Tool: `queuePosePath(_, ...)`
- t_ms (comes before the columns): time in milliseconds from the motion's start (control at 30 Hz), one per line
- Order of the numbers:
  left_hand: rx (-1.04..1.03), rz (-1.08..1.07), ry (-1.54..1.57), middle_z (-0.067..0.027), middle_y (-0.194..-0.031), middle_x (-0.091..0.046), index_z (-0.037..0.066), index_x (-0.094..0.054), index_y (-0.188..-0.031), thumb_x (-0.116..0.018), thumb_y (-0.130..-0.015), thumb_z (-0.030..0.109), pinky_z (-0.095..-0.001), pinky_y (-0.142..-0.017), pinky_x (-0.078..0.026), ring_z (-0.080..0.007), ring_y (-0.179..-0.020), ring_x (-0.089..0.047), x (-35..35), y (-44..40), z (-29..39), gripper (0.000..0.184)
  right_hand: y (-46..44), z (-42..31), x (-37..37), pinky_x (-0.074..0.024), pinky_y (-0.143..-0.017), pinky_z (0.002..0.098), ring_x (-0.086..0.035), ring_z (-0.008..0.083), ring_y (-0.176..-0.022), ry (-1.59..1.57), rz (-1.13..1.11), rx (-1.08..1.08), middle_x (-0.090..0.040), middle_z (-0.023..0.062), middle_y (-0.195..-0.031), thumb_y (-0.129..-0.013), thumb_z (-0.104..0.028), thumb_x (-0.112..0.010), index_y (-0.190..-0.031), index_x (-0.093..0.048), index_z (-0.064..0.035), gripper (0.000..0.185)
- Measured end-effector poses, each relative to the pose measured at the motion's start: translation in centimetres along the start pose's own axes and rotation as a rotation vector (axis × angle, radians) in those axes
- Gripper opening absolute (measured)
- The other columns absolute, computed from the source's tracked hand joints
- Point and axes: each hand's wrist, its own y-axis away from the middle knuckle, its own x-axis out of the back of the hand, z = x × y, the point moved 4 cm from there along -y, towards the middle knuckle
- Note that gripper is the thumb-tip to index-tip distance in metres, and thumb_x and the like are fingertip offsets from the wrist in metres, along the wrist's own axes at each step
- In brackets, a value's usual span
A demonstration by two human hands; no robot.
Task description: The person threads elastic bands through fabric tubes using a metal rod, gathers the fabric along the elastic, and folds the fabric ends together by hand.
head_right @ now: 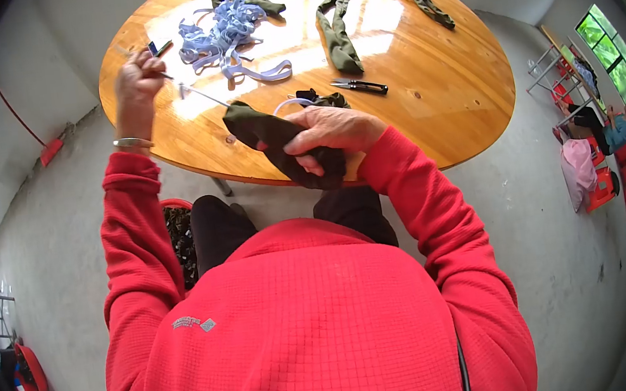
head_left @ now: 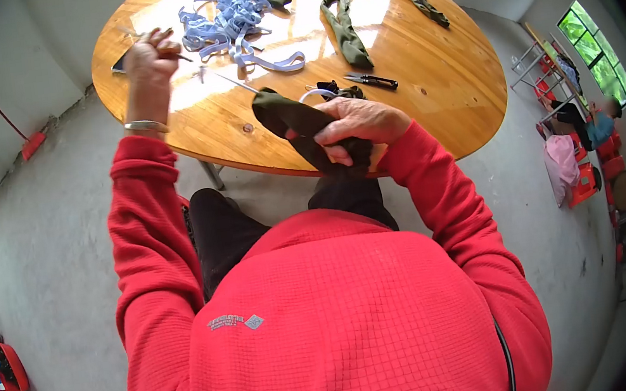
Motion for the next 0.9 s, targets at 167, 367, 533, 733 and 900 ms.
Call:
queuePosePath(167, -0.152, 0.172, 0.031, 0.0015, -0.050, -0.027, 0.007, -0.038, -0.071, -0.036, -0.098, 0.018, -0.0243, -0.042, -0.025, -0.0092, -0.039, -0.024, 3.1, -0.3, 6.7, 0.030, 1.2, 1.7, 1.9, -0.0470, -0.056, 0.0225, -0.058, 0.0104, -0.056, 0.209, -0.051, -0.071, -0.062, 0.0058, -0.068, -0.085, -0.010, -0.054, -0.105, -0.061, -0.0006, 0.023)
queuePosePath(367, -0.224, 0.039, -0.030, 0.0016, -0.055, -0.024, 0.005, -0.036, -0.072, -0.042, -0.093, 0.004, -0.0241, -0.044, -0.024, -0.0111, -0.045, -0.021, 7.2, 0.6, 15.1, 0.022, 3.0, 1.1, 1.9, -0.0497, -0.055, 0.0227, -0.061, 0.0096, -0.058, 0.386, 0.043, -0.176, -0.065, 0.0048, -0.075, -0.082, -0.012, -0.057, -0.101, -0.063, -0.0024, 0.023)
queuePosePath(533, -0.516, -0.116, -0.729, 0.0012, -0.070, -0.021, 0.007, -0.032, -0.069, -0.041, -0.086, -0.006, -0.0235, -0.054, -0.026, -0.0114, -0.061, -0.024, 9.7, 2.5, 21.6, 0.024, 3.7, 0.9, 2.2, -0.0490, -0.051, 0.0240, -0.059, 0.0100, -0.055, 0.567, 0.102, -0.192, -0.065, 0.0057, -0.073, -0.081, -0.013, -0.053, -0.101, -0.061, -0.0022, 0.025)
queuePosePath(733, -0.289, -0.031, -0.159, 0.0012, -0.067, -0.018, 0.009, -0.025, -0.064, -0.037, -0.085, -0.010, -0.0263, -0.053, -0.023, -0.0121, -0.057, -0.021, 14.2, -2.0, 32.8, 0.031, 5.7, -0.5, 3.4, -0.0474, -0.049, 0.0245, -0.057, 0.0109, -0.051, 0.665, 0.215, -0.164, -0.064, 0.0068, -0.068, -0.078, -0.013, -0.055, -0.094, -0.062, 0.0001, 0.021)
queuePosePath(900, -0.596, -0.084, -0.563, 0.0012, -0.065, -0.019, 0.008, -0.027, -0.064, -0.034, -0.085, -0.009, -0.0261, -0.053, -0.024, -0.0122, -0.056, -0.022, 11.7, -3.1, 32.7, 0.028, 9.0, -1.5, 6.6, -0.0463, -0.044, 0.0271, -0.056, 0.0116, -0.047, 0.809, 0.441, -0.171, -0.062, 0.0059, -0.063, -0.077, -0.012, -0.058, -0.094, -0.062, 0.0019, 0.021)
